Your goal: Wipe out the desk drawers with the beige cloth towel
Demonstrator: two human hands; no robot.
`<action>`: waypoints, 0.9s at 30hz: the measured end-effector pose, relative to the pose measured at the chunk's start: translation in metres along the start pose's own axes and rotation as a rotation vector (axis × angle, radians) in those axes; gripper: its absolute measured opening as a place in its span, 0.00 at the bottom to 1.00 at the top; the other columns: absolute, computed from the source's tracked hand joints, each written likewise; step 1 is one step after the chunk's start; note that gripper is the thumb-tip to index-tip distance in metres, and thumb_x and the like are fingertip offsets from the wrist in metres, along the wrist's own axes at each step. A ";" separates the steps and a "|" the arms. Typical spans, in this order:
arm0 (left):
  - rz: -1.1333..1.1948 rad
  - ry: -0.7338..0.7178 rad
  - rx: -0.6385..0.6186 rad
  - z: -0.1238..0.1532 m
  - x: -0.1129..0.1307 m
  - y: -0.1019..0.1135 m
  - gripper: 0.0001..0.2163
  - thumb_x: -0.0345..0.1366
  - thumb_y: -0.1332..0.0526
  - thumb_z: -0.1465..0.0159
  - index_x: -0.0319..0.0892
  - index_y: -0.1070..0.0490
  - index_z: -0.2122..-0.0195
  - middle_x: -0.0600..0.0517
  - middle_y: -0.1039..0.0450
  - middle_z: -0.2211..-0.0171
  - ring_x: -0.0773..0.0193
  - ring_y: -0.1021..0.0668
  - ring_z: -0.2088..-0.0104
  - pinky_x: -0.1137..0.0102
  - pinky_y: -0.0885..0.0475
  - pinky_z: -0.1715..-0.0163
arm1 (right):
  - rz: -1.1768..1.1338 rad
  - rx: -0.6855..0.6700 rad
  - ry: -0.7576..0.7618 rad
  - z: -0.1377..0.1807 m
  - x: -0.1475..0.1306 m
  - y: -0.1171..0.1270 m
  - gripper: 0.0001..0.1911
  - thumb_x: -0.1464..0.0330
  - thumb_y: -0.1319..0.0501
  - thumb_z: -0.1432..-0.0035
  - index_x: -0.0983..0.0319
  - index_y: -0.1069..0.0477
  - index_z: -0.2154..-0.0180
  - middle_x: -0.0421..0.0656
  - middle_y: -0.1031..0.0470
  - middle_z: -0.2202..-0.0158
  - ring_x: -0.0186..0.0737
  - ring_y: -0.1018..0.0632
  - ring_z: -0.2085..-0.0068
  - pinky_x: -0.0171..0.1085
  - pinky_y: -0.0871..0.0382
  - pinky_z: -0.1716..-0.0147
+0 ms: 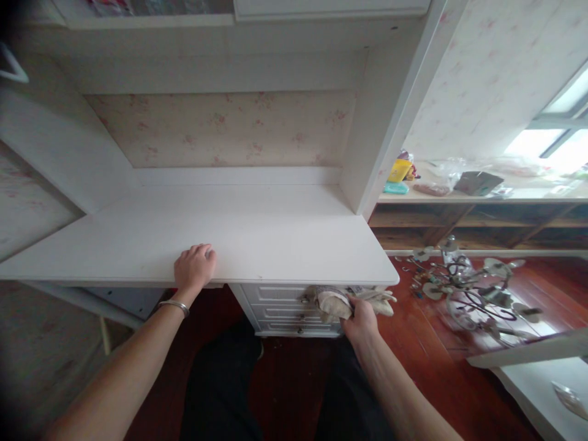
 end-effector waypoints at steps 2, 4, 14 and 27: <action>-0.002 -0.006 0.006 0.000 0.000 -0.001 0.18 0.39 0.51 0.32 0.45 0.25 0.48 0.46 0.25 0.49 0.51 0.26 0.52 0.59 0.35 0.50 | -0.001 -0.049 -0.010 0.018 -0.008 -0.012 0.21 0.84 0.48 0.45 0.65 0.25 0.55 0.45 0.19 0.66 0.44 0.18 0.67 0.42 0.19 0.61; 0.001 -0.002 0.009 0.000 0.000 -0.001 0.18 0.39 0.51 0.32 0.45 0.25 0.48 0.45 0.25 0.49 0.51 0.26 0.52 0.59 0.35 0.50 | 0.000 -0.076 -0.028 0.035 -0.010 -0.021 0.20 0.83 0.47 0.45 0.66 0.25 0.54 0.46 0.19 0.67 0.45 0.18 0.66 0.43 0.19 0.61; -0.013 -0.002 0.005 0.002 0.001 0.001 0.18 0.39 0.50 0.32 0.46 0.25 0.49 0.47 0.25 0.49 0.51 0.26 0.52 0.59 0.35 0.50 | -0.032 -0.280 -0.293 0.082 0.097 -0.076 0.11 0.79 0.43 0.44 0.67 0.25 0.60 0.47 0.20 0.68 0.47 0.18 0.63 0.46 0.21 0.58; 0.014 0.004 -0.003 0.000 -0.001 -0.001 0.18 0.39 0.51 0.32 0.46 0.25 0.47 0.47 0.26 0.46 0.51 0.26 0.50 0.59 0.35 0.48 | -0.118 -0.232 -0.387 0.062 0.225 -0.099 0.10 0.76 0.45 0.44 0.64 0.26 0.64 0.44 0.21 0.73 0.46 0.18 0.61 0.46 0.22 0.58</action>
Point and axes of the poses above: each hand's wrist, its own z-axis away from the middle knuckle, its own y-axis out of the back of the hand, x = y × z, the point moved 5 cm from there along -z, towards the middle knuckle
